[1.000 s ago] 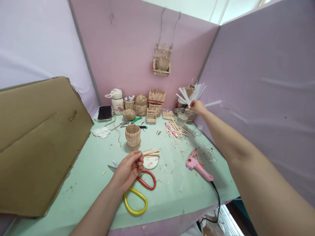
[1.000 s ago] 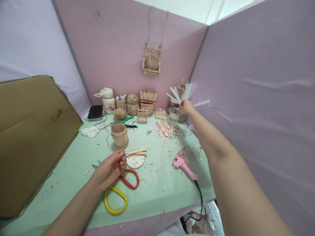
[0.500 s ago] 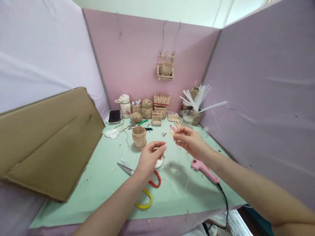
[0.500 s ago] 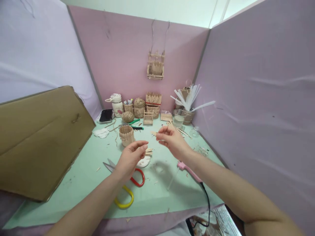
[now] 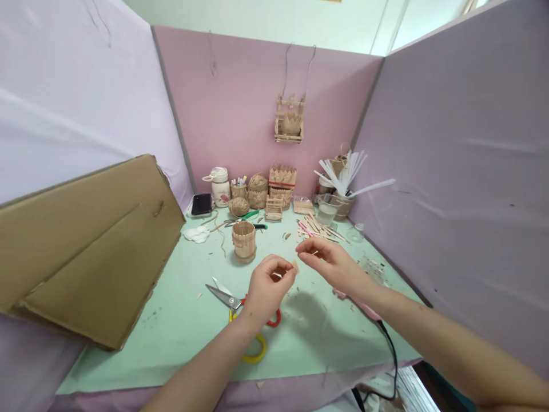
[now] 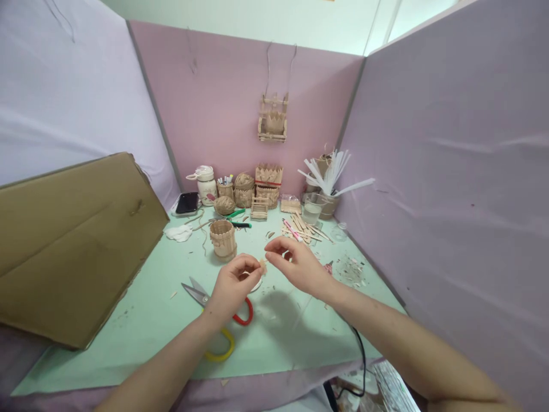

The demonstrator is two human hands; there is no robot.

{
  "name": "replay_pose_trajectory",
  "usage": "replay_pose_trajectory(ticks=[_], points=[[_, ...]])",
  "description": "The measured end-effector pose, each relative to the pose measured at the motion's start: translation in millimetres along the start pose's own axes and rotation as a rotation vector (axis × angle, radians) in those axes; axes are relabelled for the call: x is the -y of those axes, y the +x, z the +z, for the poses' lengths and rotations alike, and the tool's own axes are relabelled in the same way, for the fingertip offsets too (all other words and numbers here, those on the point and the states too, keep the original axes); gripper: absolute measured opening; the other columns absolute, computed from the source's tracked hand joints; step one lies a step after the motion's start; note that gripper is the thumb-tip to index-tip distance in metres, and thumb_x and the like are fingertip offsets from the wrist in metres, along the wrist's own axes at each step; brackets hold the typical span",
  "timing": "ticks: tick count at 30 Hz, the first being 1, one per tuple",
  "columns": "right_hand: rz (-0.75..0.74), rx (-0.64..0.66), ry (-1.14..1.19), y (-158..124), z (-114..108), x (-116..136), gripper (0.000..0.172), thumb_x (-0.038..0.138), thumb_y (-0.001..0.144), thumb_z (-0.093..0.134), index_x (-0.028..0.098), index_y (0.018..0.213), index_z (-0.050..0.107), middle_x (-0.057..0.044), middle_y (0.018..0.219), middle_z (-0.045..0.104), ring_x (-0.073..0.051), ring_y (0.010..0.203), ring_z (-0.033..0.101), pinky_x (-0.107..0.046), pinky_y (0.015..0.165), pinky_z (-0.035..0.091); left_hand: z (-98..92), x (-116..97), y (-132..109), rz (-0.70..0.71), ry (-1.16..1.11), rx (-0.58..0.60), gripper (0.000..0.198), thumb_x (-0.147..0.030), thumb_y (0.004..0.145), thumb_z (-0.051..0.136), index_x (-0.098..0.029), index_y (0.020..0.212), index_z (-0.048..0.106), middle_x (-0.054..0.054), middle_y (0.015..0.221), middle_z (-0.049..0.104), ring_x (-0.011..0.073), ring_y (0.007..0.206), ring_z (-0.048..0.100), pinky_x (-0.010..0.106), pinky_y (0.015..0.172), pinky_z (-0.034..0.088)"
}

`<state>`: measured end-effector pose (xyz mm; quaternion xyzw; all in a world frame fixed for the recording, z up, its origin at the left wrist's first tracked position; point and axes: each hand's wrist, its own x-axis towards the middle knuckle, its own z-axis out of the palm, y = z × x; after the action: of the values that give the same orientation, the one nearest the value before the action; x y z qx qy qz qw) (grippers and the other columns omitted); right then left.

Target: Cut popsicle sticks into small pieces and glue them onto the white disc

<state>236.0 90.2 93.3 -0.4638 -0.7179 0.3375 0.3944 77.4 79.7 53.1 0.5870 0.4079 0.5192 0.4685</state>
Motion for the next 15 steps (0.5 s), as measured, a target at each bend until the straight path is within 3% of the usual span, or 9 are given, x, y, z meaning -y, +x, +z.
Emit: replay_pose_trajectory(ticks=[6, 9, 12, 15], points=[[-0.153, 0.204, -0.462, -1, -10, -2, 0.010, 0.021, 0.078, 0.058, 0.023, 0.070, 0.063, 0.000, 0.069, 0.063, -0.014, 0.063, 0.055, -0.026, 0.058, 0.041, 2.3, 8, -1, 0.088, 0.173, 0.040, 0.009, -0.015, 0.072, 0.058, -0.020, 0.066, 0.064, 0.003, 0.076, 0.057, 0.0122, 0.064, 0.052, 0.023, 0.058, 0.038], [-0.121, 0.195, -0.604, 20, -34, -7, 0.012, 0.020, 0.078, 0.057, 0.025, 0.071, 0.066, 0.001, 0.073, 0.066, -0.015, 0.069, 0.058, -0.026, 0.064, 0.043, -0.2, 14, 0, 0.104, 0.119, 0.015, 0.009, -0.016, 0.072, 0.059, -0.021, 0.070, 0.067, 0.004, 0.080, 0.059, 0.0131, 0.067, 0.052, 0.023, 0.061, 0.039], [0.078, -0.102, -0.766, 65, -81, -20, 0.017, 0.023, 0.083, 0.051, 0.020, 0.082, 0.068, -0.005, 0.087, 0.067, -0.019, 0.080, 0.060, -0.032, 0.072, 0.044, -5.6, 19, 2, 0.090, 0.092, -0.021, 0.010, -0.017, 0.073, 0.059, -0.022, 0.074, 0.067, 0.004, 0.085, 0.060, 0.0141, 0.072, 0.054, 0.023, 0.065, 0.040], [0.231, -0.273, -0.848, 113, -126, -40, 0.020, 0.023, 0.086, 0.050, 0.012, 0.090, 0.066, -0.012, 0.094, 0.065, -0.026, 0.090, 0.059, -0.040, 0.078, 0.044, -10.1, 23, 3, 0.078, 0.132, -0.026, 0.010, -0.018, 0.075, 0.057, -0.021, 0.075, 0.066, 0.005, 0.088, 0.060, 0.0148, 0.076, 0.055, 0.024, 0.067, 0.042]])
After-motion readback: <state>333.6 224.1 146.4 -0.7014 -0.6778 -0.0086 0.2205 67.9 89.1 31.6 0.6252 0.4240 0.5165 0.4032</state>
